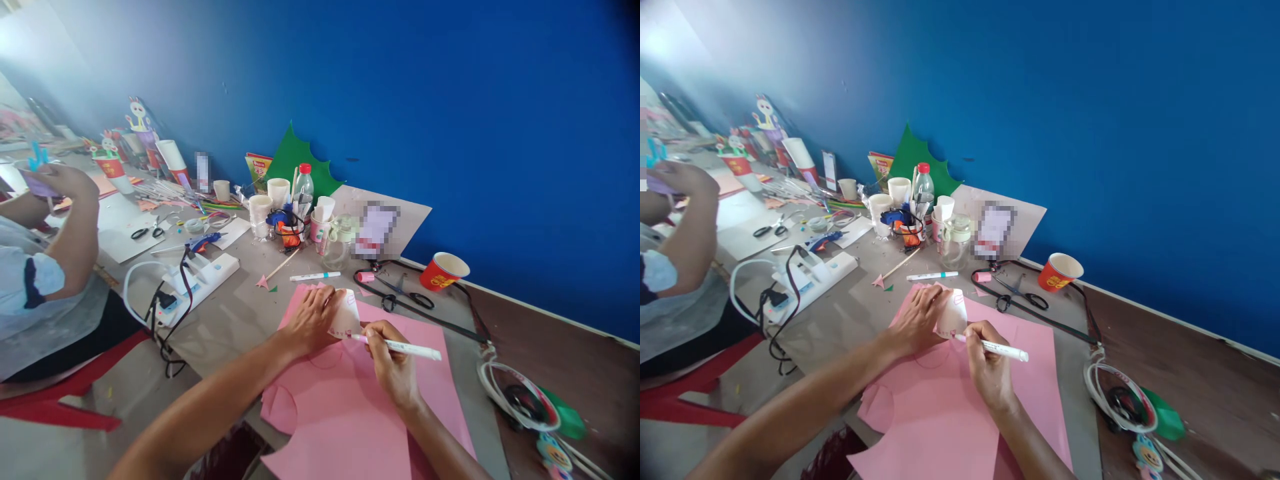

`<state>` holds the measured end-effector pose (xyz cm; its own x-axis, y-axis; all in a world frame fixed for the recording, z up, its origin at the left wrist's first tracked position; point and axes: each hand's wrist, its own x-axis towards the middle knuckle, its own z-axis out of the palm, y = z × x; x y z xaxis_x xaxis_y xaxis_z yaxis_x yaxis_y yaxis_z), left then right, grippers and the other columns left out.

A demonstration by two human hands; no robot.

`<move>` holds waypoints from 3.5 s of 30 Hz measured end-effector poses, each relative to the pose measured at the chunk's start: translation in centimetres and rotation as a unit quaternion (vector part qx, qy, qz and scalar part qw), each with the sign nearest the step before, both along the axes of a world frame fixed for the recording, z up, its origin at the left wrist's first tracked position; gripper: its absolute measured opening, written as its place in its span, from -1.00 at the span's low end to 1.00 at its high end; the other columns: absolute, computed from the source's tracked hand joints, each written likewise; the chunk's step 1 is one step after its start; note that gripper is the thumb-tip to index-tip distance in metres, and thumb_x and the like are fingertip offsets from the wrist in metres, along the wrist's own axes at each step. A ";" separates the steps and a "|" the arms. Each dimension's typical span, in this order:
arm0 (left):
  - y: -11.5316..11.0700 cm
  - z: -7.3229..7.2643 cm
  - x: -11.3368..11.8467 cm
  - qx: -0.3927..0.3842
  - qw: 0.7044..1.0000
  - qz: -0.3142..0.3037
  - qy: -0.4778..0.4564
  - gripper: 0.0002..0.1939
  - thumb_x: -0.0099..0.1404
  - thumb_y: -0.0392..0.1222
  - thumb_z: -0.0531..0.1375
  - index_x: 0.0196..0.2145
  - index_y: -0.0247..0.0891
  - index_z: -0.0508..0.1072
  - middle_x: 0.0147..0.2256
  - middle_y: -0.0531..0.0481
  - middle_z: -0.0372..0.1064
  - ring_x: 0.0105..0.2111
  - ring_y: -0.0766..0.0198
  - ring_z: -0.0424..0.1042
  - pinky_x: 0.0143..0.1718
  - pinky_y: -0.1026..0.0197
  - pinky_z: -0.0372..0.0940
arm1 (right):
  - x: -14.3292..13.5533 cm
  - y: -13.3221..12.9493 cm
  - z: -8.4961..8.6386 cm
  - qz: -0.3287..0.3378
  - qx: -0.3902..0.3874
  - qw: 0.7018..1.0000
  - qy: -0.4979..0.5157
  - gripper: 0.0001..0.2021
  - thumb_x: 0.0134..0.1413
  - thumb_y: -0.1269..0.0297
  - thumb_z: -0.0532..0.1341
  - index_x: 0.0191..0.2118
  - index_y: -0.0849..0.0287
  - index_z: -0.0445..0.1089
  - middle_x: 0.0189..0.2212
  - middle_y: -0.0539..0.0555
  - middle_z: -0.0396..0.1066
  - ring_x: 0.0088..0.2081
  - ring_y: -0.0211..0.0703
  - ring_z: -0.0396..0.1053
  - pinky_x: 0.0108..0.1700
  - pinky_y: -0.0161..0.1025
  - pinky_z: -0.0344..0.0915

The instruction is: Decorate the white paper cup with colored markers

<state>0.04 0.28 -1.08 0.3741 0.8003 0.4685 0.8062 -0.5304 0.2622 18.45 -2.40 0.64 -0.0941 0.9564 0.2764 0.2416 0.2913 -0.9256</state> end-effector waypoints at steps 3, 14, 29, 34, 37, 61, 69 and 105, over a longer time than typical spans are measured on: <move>0.1 -0.2 0.0 0.016 1.000 0.000 -0.002 -0.24 0.20 0.04 0.25 0.24 -0.27 0.07 0.01 -0.29 0.26 0.05 -0.07 0.32 0.06 -0.08 0.26 | -0.2 -0.1 0.2 0.013 0.018 1.000 -0.011 -0.74 0.20 0.19 0.09 -0.49 0.14 0.27 -0.62 -0.09 0.17 -0.58 -0.28 0.08 -0.54 -0.33 0.07; 0.1 -0.2 -0.1 0.020 1.000 -0.004 -0.011 -0.21 0.19 0.04 0.24 0.25 -0.26 0.02 0.01 -0.31 0.26 0.05 -0.09 0.31 0.04 -0.09 0.26 | -0.2 -0.3 0.3 0.027 0.066 0.996 -0.048 -0.77 0.21 0.24 0.07 -0.45 0.14 0.31 -0.63 -0.07 0.21 -0.62 -0.29 0.09 -0.58 -0.33 0.06; 0.1 -0.2 -0.1 0.015 1.000 -0.005 -0.016 -0.19 0.17 0.03 0.27 0.26 -0.25 0.03 0.03 -0.30 0.25 0.05 -0.08 0.31 0.05 -0.09 0.25 | 0.1 0.0 0.1 -0.022 0.004 1.000 -0.002 -0.76 0.17 0.21 0.09 -0.50 0.13 0.29 -0.59 -0.04 0.27 -0.56 -0.24 0.17 -0.51 -0.32 0.16; 0.1 -0.2 -0.1 0.000 1.000 -0.002 -0.013 -0.16 0.16 0.08 0.27 0.27 -0.22 0.03 0.04 -0.29 0.25 0.07 -0.10 0.30 0.07 -0.11 0.24 | 0.1 0.0 0.3 -0.013 0.017 1.000 -0.014 -0.77 0.17 0.23 0.08 -0.50 0.12 0.29 -0.62 -0.05 0.24 -0.58 -0.24 0.18 -0.53 -0.32 0.14; 0.1 -0.2 -0.1 -0.001 1.000 -0.004 -0.017 -0.18 0.17 0.07 0.27 0.27 -0.21 0.03 0.03 -0.28 0.25 0.07 -0.09 0.30 0.07 -0.11 0.24 | 0.0 -0.1 0.4 -0.006 0.023 1.000 -0.021 -0.77 0.18 0.23 0.08 -0.49 0.12 0.29 -0.61 -0.05 0.25 -0.55 -0.21 0.22 -0.51 -0.31 0.15; 0.1 -0.4 -0.1 0.024 1.000 -0.005 -0.018 -0.19 0.17 0.05 0.28 0.25 -0.27 0.04 0.01 -0.29 0.25 0.04 -0.09 0.31 0.05 -0.09 0.25 | 0.2 0.0 0.1 -0.022 -0.008 1.000 -0.004 -0.74 0.17 0.18 0.10 -0.51 0.12 0.28 -0.60 -0.05 0.25 -0.54 -0.23 0.17 -0.49 -0.31 0.14; 0.1 -0.4 -0.2 0.024 1.000 -0.003 -0.017 -0.20 0.20 0.06 0.25 0.26 -0.25 0.02 0.01 -0.29 0.25 0.04 -0.09 0.31 0.04 -0.09 0.25 | 0.0 -0.1 0.0 -0.021 -0.016 1.000 0.014 -0.74 0.17 0.16 0.10 -0.51 0.13 0.29 -0.59 -0.04 0.25 -0.52 -0.21 0.20 -0.47 -0.30 0.16; 0.3 -0.7 -0.4 0.009 0.997 0.046 -0.055 -0.08 0.08 0.04 0.35 0.25 -0.19 -0.04 0.09 -0.29 0.23 0.11 -0.14 0.29 0.11 -0.18 0.23 | -0.8 -0.4 -0.2 -0.004 0.125 0.991 0.048 -0.71 0.32 0.11 0.02 -0.12 0.12 0.42 -0.40 0.05 0.42 -0.38 -0.15 0.39 -0.29 -0.18 0.39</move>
